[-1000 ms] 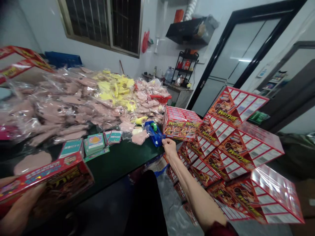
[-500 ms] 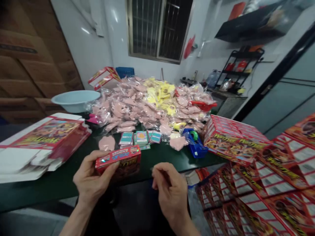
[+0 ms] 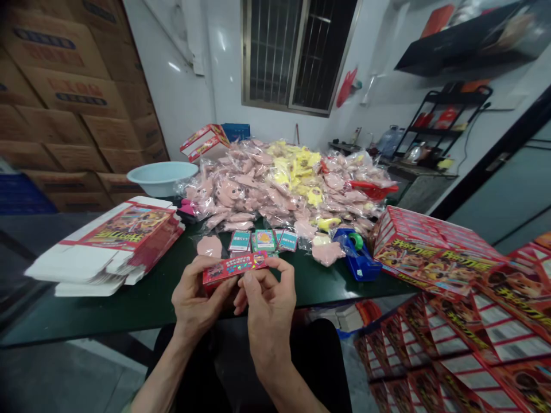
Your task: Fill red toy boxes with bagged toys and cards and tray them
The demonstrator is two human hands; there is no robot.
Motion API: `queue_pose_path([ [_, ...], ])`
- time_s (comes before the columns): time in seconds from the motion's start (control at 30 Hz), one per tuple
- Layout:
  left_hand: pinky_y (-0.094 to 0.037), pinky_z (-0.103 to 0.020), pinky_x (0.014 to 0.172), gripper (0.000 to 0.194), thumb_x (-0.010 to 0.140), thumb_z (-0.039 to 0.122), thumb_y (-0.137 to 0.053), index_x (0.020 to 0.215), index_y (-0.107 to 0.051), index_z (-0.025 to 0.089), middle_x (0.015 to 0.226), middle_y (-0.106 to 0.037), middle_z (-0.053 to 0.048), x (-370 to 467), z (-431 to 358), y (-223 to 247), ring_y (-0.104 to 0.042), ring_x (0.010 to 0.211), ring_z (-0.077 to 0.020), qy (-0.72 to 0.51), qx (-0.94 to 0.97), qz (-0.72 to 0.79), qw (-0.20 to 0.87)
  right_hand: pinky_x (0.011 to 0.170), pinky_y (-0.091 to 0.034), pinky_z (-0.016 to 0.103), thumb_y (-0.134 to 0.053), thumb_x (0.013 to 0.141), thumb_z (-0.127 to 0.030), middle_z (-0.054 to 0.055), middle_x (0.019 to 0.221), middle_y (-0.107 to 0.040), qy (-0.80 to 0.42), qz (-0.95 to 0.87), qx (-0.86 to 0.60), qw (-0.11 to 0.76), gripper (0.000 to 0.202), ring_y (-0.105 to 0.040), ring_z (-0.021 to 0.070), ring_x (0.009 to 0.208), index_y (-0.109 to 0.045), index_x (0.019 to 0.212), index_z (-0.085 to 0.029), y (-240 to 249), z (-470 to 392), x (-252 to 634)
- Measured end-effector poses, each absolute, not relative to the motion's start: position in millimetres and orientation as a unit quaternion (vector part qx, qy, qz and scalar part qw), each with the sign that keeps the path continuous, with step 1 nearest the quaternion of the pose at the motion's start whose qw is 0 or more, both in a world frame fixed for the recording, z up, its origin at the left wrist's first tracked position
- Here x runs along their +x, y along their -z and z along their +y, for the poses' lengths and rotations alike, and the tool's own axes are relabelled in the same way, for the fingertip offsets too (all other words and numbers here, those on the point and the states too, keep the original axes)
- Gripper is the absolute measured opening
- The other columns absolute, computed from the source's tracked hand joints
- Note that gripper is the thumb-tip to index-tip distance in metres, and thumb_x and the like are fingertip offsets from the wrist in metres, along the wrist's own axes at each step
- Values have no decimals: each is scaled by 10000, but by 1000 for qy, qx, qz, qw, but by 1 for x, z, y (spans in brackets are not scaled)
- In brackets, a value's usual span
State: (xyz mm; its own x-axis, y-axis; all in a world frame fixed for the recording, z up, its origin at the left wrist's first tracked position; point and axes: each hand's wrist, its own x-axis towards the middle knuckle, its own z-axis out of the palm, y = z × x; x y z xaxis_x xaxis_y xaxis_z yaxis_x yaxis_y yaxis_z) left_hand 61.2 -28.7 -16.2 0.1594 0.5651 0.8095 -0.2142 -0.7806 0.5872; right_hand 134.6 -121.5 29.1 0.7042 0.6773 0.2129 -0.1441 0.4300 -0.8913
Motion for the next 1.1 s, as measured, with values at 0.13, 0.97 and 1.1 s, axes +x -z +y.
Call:
queue_pose_path([
  [0.13, -481, -245, 643, 361, 729, 112, -675, 1049, -549, 221, 859, -567, -12, 56, -28, 9, -559, 758, -128, -615, 729, 116, 276, 384, -434, 164, -625, 791, -243, -106, 527, -558, -247, -270, -493, 789, 288, -496, 71, 416, -386, 952, -226, -32, -117, 133],
  [0.97, -458, -281, 593, 271, 819, 171, -510, 1035, -674, 193, 790, -546, -41, 54, -18, -22, -536, 716, -143, -534, 800, 86, 260, 427, -526, 214, -680, 739, -246, -68, 652, -668, -307, -271, -495, 767, 383, -658, 135, 526, -326, 886, -238, -18, -110, 138],
  [1.1, -437, -222, 537, 167, 729, 185, -690, 894, -712, 186, 701, -541, 0, 63, -20, -20, -530, 633, -101, -568, 776, 154, 226, 382, -494, 206, -691, 708, -266, -97, 543, -629, -321, -259, -512, 754, 415, -614, 129, 417, -302, 851, -238, -30, -106, 146],
])
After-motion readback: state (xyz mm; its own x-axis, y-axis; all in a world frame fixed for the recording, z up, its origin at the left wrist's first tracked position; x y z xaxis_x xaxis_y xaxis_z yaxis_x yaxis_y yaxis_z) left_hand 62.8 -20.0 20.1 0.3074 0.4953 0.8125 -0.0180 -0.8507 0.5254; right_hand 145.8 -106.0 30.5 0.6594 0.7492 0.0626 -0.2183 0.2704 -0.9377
